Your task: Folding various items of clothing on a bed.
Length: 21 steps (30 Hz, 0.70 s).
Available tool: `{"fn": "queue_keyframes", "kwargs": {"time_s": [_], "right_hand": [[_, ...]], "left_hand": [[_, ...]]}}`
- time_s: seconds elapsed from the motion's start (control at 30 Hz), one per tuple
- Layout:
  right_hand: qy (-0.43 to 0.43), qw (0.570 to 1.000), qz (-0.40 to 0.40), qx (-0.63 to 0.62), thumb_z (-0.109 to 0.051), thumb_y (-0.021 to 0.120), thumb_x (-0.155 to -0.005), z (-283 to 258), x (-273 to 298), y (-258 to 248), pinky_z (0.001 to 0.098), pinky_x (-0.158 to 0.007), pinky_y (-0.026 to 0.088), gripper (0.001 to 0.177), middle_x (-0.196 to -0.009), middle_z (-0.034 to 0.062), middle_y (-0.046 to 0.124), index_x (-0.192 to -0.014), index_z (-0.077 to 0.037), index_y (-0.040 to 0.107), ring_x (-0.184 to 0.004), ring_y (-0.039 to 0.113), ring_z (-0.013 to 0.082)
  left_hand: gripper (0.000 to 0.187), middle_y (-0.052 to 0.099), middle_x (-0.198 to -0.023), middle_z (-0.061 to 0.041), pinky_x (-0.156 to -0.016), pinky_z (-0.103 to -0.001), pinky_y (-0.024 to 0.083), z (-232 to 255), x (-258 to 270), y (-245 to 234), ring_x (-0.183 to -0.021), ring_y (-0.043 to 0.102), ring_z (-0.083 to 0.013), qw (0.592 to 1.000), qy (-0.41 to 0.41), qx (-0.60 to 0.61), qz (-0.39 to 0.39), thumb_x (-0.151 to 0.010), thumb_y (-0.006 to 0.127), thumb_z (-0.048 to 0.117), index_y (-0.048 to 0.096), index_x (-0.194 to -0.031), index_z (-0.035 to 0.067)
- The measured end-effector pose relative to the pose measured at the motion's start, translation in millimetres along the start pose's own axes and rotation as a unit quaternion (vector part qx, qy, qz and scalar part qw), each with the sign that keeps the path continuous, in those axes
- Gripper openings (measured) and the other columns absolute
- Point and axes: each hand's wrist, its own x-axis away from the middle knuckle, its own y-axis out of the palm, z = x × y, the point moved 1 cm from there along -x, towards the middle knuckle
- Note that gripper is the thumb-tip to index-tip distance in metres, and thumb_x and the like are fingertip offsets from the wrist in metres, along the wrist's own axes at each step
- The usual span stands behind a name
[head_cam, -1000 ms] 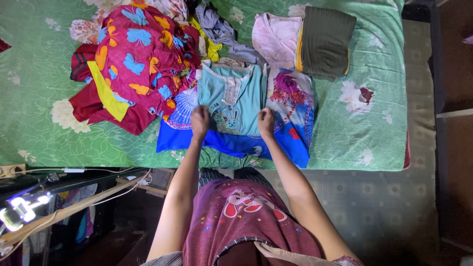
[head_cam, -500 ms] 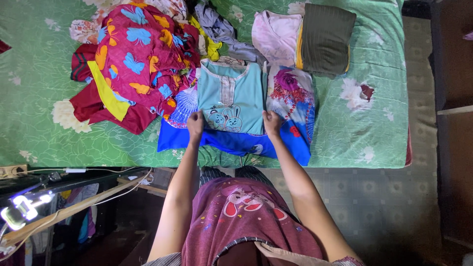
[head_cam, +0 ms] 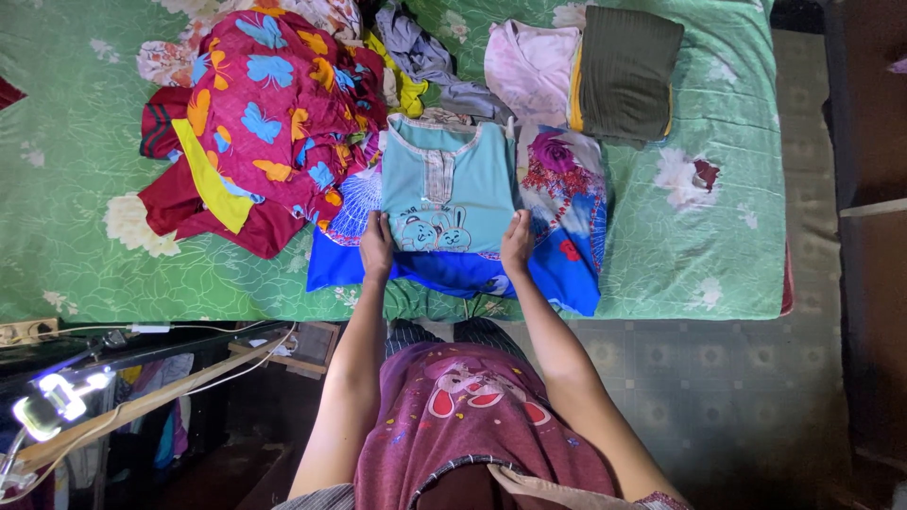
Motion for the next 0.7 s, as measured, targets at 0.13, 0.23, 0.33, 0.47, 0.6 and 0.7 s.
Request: {"fn": "queue_keyframes", "kwargs": {"time_s": [0.13,0.23,0.33,0.47,0.6,0.7], "right_hand": [[0.013,0.997,-0.043,0.063,-0.029,0.043,-0.11,42,14,6,0.0593,-0.068,0.047,0.024,-0.093,0.0243,0.07,-0.113,-0.01,0.057,-0.084,0.066,0.049],[-0.015,0.996,-0.039,0.077,-0.031,0.043,-0.11,48,19,-2,0.0588,-0.069,0.049,0.026,-0.092,0.0225,0.071,-0.11,-0.01,0.059,-0.083,0.067,0.0478],[0.017,0.995,-0.055,0.08,-0.035,0.048,-0.108,26,19,-14,0.0569,-0.068,0.05,0.031,-0.089,0.0207,0.072,-0.101,-0.008,0.063,-0.082,0.068,0.0462],[-0.004,0.999,-0.038,0.024,-0.034,0.053,-0.105,9,18,-10,0.0541,-0.068,0.049,0.033,-0.086,0.023,0.069,-0.095,-0.005,0.066,-0.081,0.066,0.0465],[0.002,0.999,0.033,-0.043,-0.032,0.052,-0.108,3,10,-8,0.0527,-0.07,0.05,0.031,-0.089,0.0259,0.066,-0.1,-0.005,0.064,-0.082,0.064,0.0476],[0.021,1.0,-0.002,0.002,-0.032,0.05,-0.108,17,9,-14,0.0555,-0.07,0.049,0.03,-0.091,0.0259,0.067,-0.103,-0.007,0.065,-0.084,0.063,0.0484]], "left_hand": [[0.032,0.067,-0.095,-0.029,-0.071,-0.054,0.047,-14,7,-8,-0.088,0.061,-0.0521,0.998,-0.013,-0.033,-0.043,-0.107,0.051,0.029,0.061,-0.111,0.0],[0.035,0.067,-0.092,-0.028,-0.074,-0.05,0.049,-40,15,-8,-0.083,0.062,-0.048,0.999,-0.018,-0.012,-0.039,-0.107,0.054,0.031,0.062,-0.102,-0.003],[0.035,0.066,-0.091,-0.026,-0.075,-0.048,0.05,-59,23,-2,-0.081,0.064,-0.0423,0.999,0.023,0.022,-0.005,-0.107,0.056,0.029,0.065,-0.101,-0.004],[0.034,0.067,-0.089,-0.022,-0.074,-0.046,0.052,-35,25,5,-0.08,0.065,-0.0375,0.996,0.032,0.077,0.045,-0.105,0.055,0.029,0.066,-0.102,-0.003],[0.033,0.067,-0.091,-0.025,-0.072,-0.053,0.049,-11,18,7,-0.083,0.063,-0.0455,0.998,-0.04,0.026,0.037,-0.111,0.046,0.032,0.062,-0.11,0.003],[0.033,0.069,-0.097,-0.025,-0.071,-0.058,0.047,-10,19,-3,-0.089,0.064,-0.0489,0.993,-0.022,-0.109,-0.026,-0.112,0.041,0.035,0.058,-0.113,0.007]]}}
